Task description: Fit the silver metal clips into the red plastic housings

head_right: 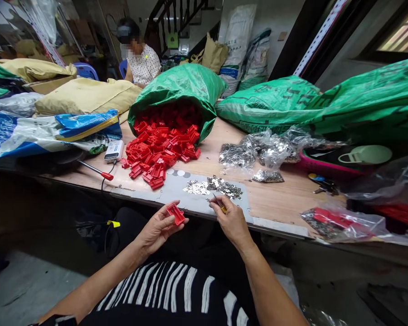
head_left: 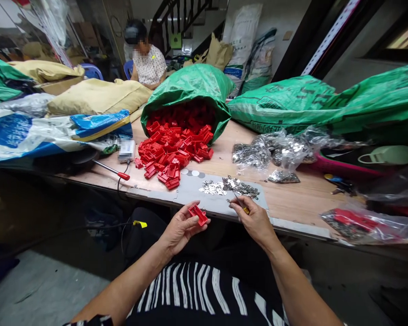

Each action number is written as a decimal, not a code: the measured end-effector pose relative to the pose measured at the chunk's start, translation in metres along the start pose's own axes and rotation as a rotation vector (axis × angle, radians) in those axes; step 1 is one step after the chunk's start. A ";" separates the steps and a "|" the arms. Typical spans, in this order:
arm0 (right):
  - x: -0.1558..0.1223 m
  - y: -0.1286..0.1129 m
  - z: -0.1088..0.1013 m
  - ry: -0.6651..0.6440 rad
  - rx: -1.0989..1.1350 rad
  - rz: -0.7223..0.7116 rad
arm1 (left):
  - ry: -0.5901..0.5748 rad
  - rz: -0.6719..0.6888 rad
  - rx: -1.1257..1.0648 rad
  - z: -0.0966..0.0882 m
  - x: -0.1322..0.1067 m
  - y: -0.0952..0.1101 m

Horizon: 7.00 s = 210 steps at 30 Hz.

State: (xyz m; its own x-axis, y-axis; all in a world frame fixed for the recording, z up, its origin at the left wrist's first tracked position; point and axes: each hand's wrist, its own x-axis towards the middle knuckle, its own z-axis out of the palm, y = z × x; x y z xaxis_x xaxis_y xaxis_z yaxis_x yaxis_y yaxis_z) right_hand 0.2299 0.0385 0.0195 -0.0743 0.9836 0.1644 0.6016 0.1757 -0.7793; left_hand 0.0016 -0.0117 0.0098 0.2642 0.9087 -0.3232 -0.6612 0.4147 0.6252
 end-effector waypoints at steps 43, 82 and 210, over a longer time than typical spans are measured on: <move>-0.023 -0.035 0.021 -0.269 0.339 -0.054 | 0.132 0.615 0.764 0.003 -0.011 -0.011; -0.024 -0.024 0.039 -0.768 0.948 0.319 | -0.132 0.498 0.557 -0.007 -0.005 -0.017; 0.003 -0.028 0.054 -0.244 -0.156 -0.283 | 0.160 0.716 1.126 -0.018 0.038 0.008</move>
State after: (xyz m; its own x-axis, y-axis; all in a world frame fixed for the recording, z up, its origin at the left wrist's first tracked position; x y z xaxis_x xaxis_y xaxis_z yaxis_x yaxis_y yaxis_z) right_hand 0.1700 0.0384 0.0090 -0.4299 0.8813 0.1964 0.6422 0.4514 -0.6196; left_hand -0.0063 0.0257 -0.0099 -0.0296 0.9572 0.2879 0.3350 -0.2619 0.9051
